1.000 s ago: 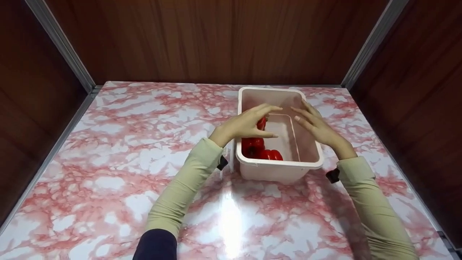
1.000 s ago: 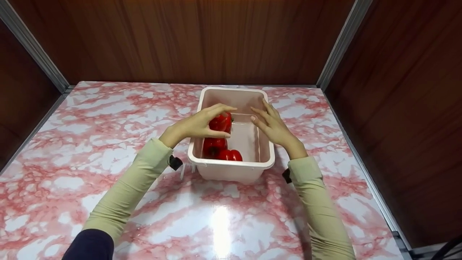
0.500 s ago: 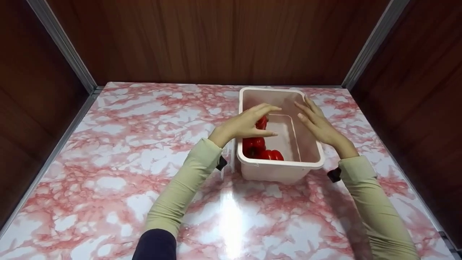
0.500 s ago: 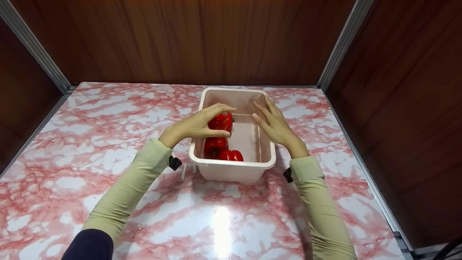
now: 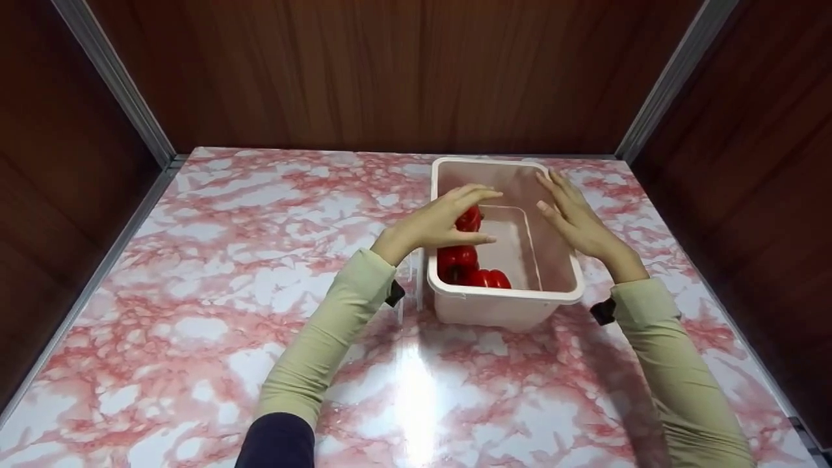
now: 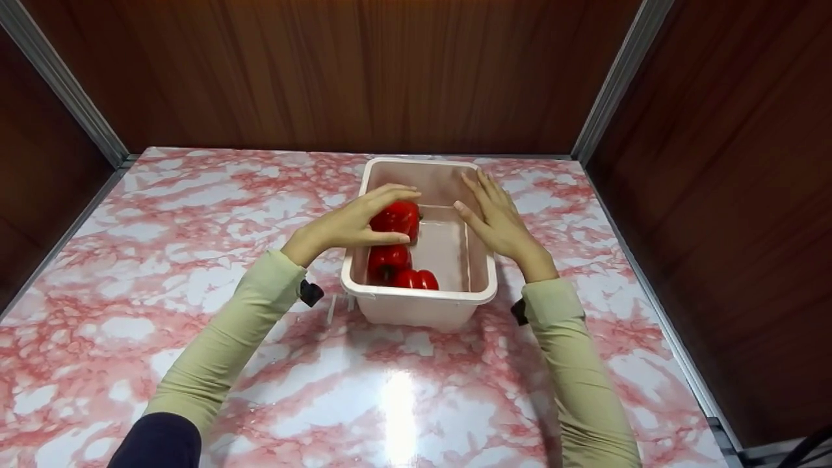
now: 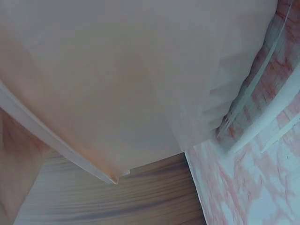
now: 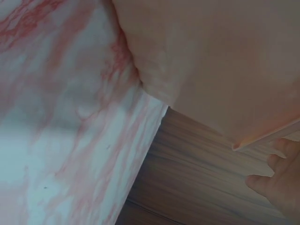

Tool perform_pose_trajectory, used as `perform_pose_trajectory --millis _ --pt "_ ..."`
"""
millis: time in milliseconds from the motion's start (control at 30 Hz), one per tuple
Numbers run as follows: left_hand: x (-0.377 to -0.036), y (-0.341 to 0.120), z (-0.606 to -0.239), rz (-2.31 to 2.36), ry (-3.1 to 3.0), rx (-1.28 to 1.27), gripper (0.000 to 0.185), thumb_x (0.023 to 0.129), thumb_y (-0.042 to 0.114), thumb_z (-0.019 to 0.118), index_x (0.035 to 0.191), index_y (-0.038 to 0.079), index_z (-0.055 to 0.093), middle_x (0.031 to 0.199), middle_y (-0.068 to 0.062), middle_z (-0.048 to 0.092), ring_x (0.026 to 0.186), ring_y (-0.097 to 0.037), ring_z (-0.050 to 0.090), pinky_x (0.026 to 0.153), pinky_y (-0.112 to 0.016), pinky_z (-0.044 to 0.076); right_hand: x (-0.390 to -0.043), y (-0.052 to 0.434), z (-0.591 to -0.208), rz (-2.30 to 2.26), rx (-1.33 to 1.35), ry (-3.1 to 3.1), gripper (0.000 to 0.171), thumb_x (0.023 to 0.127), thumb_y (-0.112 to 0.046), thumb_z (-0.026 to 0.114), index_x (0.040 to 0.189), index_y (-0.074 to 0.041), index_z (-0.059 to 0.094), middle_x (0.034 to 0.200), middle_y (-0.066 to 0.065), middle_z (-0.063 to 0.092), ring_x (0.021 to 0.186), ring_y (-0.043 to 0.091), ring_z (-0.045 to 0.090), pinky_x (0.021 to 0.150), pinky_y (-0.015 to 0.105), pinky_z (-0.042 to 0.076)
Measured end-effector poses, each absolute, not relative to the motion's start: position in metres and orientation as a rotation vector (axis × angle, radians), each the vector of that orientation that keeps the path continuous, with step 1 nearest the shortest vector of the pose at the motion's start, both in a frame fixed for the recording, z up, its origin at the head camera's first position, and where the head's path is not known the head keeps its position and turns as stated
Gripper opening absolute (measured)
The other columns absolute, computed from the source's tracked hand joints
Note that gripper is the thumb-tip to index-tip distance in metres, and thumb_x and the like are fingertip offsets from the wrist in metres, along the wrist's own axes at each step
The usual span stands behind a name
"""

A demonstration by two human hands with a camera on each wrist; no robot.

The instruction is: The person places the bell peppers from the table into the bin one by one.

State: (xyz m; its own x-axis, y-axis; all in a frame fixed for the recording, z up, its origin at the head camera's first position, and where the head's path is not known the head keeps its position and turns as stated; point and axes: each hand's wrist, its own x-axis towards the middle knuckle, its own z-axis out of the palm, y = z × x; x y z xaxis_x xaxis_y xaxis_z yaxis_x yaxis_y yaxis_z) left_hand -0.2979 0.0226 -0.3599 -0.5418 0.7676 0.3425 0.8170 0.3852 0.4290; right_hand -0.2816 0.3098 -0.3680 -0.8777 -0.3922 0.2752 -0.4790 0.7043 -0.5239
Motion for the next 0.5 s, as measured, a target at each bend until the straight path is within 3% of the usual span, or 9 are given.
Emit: perform_pose_trajectory --millis 500 --pt "-0.296 0.007 -0.359 -0.874 -2.600 -1.378 0.072 0.082 0.058 0.058 0.143 0.030 0.033 0.149 0.002 0.029 0.136 -0.012 0.024 0.109 -0.036 0.029 -0.280 0.304 -0.355 0.739 0.733 -2.784 0.058 0.096 -0.044 0.041 0.147 -0.022 0.025 0.155 0.010 0.009 0.142 0.032 -0.001 0.110 0.058 0.000"
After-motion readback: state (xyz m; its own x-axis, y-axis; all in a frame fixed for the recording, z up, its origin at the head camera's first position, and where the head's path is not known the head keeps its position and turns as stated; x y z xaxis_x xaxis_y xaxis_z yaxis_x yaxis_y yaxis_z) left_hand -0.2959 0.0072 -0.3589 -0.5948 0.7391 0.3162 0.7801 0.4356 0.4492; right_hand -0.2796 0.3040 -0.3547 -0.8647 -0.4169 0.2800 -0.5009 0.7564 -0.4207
